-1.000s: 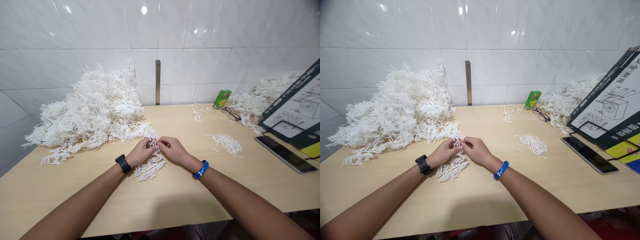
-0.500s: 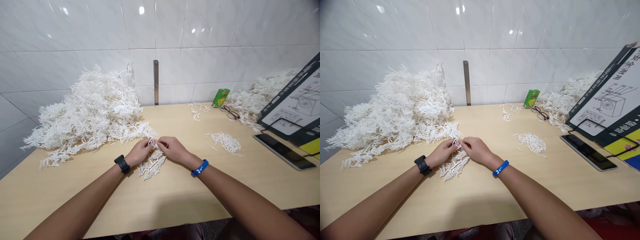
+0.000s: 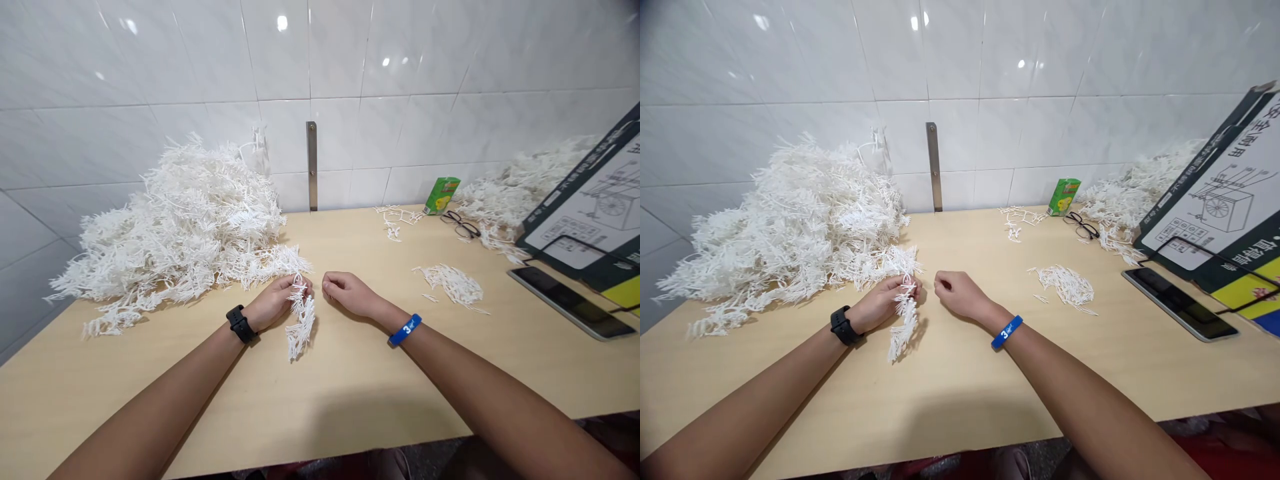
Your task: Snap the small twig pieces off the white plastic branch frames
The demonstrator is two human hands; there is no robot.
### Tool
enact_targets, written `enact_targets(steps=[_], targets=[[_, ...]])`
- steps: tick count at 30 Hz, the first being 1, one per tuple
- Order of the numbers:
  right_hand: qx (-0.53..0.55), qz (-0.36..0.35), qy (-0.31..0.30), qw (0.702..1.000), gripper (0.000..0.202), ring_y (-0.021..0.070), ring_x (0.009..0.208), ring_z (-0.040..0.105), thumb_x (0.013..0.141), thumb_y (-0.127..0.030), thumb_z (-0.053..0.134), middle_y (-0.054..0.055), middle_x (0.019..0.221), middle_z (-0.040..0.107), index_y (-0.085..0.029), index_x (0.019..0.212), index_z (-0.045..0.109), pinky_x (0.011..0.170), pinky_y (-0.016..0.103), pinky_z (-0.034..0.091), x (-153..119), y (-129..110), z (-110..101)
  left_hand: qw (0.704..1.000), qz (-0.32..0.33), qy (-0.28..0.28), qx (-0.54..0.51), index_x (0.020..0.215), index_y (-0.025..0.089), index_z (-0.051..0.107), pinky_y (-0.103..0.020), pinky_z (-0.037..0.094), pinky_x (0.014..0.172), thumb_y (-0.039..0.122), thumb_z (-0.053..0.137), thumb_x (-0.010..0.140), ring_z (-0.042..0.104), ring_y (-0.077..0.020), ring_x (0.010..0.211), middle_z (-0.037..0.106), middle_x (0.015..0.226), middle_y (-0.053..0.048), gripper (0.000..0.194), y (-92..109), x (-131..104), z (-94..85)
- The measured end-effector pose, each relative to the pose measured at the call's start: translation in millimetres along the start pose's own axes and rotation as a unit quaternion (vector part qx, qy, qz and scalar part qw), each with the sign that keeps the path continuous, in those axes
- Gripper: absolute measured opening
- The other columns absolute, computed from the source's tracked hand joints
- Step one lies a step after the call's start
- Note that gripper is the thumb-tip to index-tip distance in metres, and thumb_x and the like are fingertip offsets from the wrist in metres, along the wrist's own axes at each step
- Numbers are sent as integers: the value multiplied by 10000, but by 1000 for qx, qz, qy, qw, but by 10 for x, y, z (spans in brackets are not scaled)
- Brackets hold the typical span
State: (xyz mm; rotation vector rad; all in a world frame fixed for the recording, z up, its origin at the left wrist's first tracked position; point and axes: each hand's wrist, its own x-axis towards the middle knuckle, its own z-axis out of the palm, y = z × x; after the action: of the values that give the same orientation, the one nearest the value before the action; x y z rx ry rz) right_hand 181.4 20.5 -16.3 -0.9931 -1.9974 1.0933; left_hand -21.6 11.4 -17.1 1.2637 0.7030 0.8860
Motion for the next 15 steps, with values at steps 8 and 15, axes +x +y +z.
enact_targets(steps=[8, 15], targets=[[-363, 10, 167, 916, 145, 185, 775, 499, 813, -108, 440, 67, 813, 613, -175, 756, 555, 693, 307, 320, -3, 58, -161, 989, -13, 84, 123, 770, 164, 535, -259, 335, 638, 409, 653, 800, 386, -94, 595, 445, 647, 44, 274, 60, -35, 99], [-115, -13, 41, 992, 322, 114, 594, 437, 912, -418, 447, -25, 636, 497, -174, 723, 537, 558, 242, 307, -50, -110, 66, 954, 14, 31, 297, 729, 151, 533, -266, 351, 638, 462, 558, 846, 417, -122, 631, 487, 660, 22, 333, 18, -16, 92]])
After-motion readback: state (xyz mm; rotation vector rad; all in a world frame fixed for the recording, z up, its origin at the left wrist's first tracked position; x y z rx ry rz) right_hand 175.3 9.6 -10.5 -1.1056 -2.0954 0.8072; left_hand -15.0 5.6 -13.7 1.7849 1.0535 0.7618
